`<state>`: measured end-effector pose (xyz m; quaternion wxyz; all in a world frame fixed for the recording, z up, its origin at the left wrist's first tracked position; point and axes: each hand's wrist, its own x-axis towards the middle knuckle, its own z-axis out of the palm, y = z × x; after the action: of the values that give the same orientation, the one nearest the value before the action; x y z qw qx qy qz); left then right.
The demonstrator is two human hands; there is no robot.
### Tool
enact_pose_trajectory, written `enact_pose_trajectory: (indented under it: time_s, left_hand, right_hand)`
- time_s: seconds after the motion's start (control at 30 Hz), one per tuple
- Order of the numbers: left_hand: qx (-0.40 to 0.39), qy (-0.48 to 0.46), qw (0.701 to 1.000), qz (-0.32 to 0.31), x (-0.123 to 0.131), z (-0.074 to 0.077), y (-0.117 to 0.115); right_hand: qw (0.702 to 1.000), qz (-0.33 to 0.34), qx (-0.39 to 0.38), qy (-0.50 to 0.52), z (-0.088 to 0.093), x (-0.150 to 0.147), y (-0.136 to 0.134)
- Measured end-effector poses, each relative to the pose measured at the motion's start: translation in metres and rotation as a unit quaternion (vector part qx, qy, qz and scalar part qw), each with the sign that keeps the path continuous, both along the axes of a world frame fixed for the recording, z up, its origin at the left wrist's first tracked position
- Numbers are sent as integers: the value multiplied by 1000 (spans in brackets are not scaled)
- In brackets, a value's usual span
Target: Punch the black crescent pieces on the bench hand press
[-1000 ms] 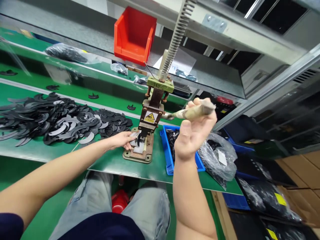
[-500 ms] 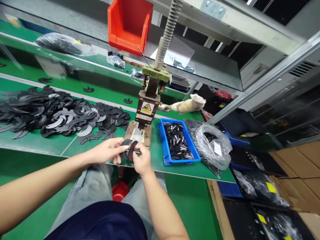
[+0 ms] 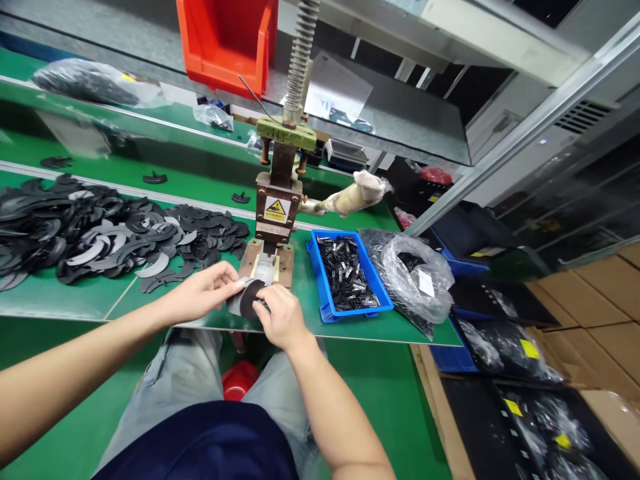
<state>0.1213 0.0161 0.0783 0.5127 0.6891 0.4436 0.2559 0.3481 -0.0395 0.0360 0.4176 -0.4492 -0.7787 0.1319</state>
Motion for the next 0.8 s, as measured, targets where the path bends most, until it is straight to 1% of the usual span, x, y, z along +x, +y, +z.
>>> enact_pose_trajectory:
  time_s: [0.03,0.07,0.1,0.13,0.2,0.27,0.33,0.4,0.47,0.57,0.63,0.73,0.77,0.8]
  left_hand:
    - [62,19,998,13,1,2,-2]
    - [114,39,993,11,2,3,-5]
    - [146,56,988,-5,3,4,-6]
    - [157,69,985,-25,5,4,-6]
    - [125,68,988,-59,8,-1,-4]
    - [58,39,994,-78,10,-9,-1]
    - [15,9,996,-84,11,-16,0]
    - [11,7,998,-68,13,-19,-2]
    - [32,29,998,-46,15,-16,-6]
    - [68,57,996,-34,19,-6,-8]
    - [48,38,997,-56,19,0,-6]
    - [-17,-25,993,-111,16,1,-1]
    - [-26,-44,992,-113,15,0,0]
    - [-28,-64,992,-101,15,-1,-1]
  right_hand:
    - [1000,4,7,-14,-1,1,1]
    - [1000,9,15,-25,-1,2,1]
    - [999,13,22,-34,-2,2,1]
    - [999,18,29,-40,-1,2,1]
    - [997,28,49,-51,0,2,0]
    - [994,38,79,-66,3,3,-1]
    - [990,47,106,-84,5,4,-2]
    - [988,45,113,-95,7,5,-2]
    - [989,37,105,-98,8,5,-1]
    - [991,34,93,-95,9,5,-1]
    - [992,37,98,-76,10,5,-3]
    - [993,32,110,-28,11,5,-8]
    - [994,27,107,-14,12,5,-10]
    - [994,23,102,-5,12,6,-12]
